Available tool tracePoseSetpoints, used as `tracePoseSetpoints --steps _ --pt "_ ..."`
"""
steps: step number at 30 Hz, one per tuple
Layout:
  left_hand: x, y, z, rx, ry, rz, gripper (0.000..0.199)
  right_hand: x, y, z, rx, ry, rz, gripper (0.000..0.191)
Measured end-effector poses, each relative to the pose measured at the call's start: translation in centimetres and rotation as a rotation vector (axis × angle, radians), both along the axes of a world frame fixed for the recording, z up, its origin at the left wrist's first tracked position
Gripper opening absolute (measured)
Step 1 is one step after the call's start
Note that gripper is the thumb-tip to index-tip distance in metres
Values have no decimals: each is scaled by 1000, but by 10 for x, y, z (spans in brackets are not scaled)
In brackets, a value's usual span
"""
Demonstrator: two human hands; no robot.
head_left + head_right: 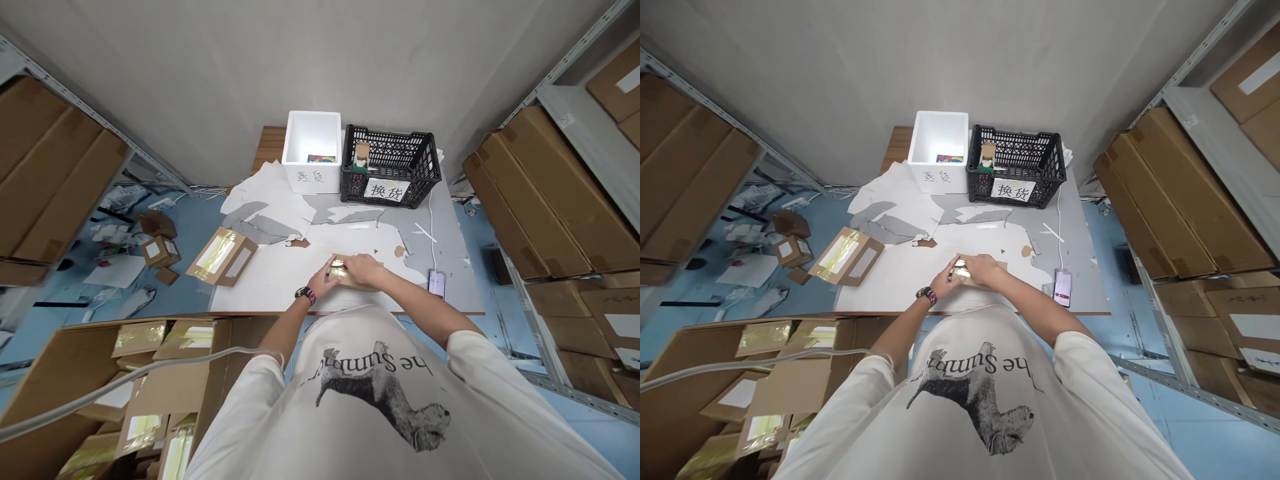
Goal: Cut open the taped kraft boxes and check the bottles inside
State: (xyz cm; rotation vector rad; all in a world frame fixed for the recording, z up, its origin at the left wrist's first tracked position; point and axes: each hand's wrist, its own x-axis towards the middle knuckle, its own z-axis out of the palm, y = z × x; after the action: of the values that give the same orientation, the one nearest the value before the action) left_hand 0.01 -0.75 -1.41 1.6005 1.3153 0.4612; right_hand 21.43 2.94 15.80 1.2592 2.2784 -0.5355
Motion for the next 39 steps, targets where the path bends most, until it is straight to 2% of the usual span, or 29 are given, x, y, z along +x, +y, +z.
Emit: tracePoseSetpoints --steps 10,18,26,33,39 --pt "-2 2 3 10 73 -20 104 -10 2 1 -13 -135 -10 33" --pt "0 0 5 29 119 -3 103 -4 -8 9 -5 -89 13 33" --pt "2 0 6 13 15 3 106 4 2 20 -16 -30 -132 35" --pt "2 0 1 8 -19 17 106 -8 2 12 -40 -39 -94 32" --pt "0 1 -3 -5 -32 14 109 -7 -3 7 -26 -3 -19 30"
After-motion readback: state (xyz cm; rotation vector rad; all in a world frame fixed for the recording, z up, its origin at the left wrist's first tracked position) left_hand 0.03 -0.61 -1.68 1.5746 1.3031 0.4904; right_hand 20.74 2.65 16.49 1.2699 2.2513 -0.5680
